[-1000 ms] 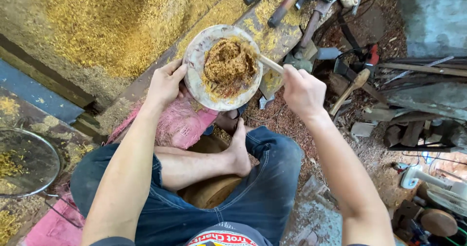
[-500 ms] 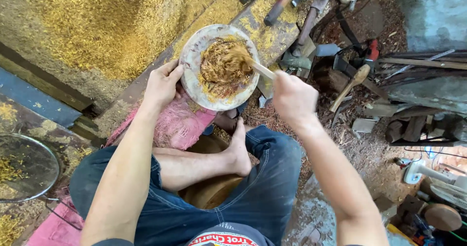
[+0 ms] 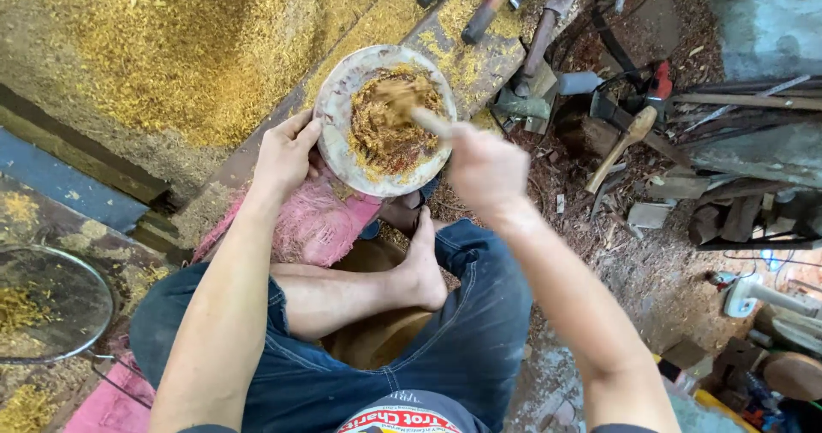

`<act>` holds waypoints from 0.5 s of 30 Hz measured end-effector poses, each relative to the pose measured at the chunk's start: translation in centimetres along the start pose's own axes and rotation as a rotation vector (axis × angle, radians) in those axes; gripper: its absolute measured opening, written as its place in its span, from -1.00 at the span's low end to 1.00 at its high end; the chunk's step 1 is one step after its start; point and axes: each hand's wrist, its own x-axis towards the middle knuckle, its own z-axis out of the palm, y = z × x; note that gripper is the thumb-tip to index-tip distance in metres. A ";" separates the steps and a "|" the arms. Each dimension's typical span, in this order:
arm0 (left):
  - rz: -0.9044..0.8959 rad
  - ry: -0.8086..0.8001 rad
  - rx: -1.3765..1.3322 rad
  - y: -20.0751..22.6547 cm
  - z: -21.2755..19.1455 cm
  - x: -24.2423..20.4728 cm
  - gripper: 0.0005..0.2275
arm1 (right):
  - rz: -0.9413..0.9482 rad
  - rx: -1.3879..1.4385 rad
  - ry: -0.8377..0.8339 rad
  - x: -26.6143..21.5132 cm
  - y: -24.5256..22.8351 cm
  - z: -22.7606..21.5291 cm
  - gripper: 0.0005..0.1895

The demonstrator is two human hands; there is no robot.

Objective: Sift sawdust or similar material through a screen and mix it in a bowl using a stick.

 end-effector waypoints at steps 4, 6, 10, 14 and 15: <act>-0.009 0.004 -0.015 0.1 -0.1 0.1 -0.66 | -0.079 0.087 -0.063 -2.5 -2.4 -1.4 -0.88; -0.009 0.008 -0.010 -0.1 -0.1 0.3 -0.66 | -0.034 0.088 -0.105 -2.7 -0.2 -2.7 -0.88; -0.010 0.018 -0.020 -0.5 0.0 0.5 -0.66 | 0.046 -0.029 0.027 -1.3 3.7 -2.7 -0.86; 0.010 0.008 -0.014 -0.4 -0.1 0.3 -0.66 | 0.042 0.028 0.096 0.2 0.6 -0.1 -0.90; 0.005 0.010 -0.004 -0.2 -0.1 0.3 -0.66 | 0.038 0.105 0.047 -0.3 -0.4 -0.2 -0.89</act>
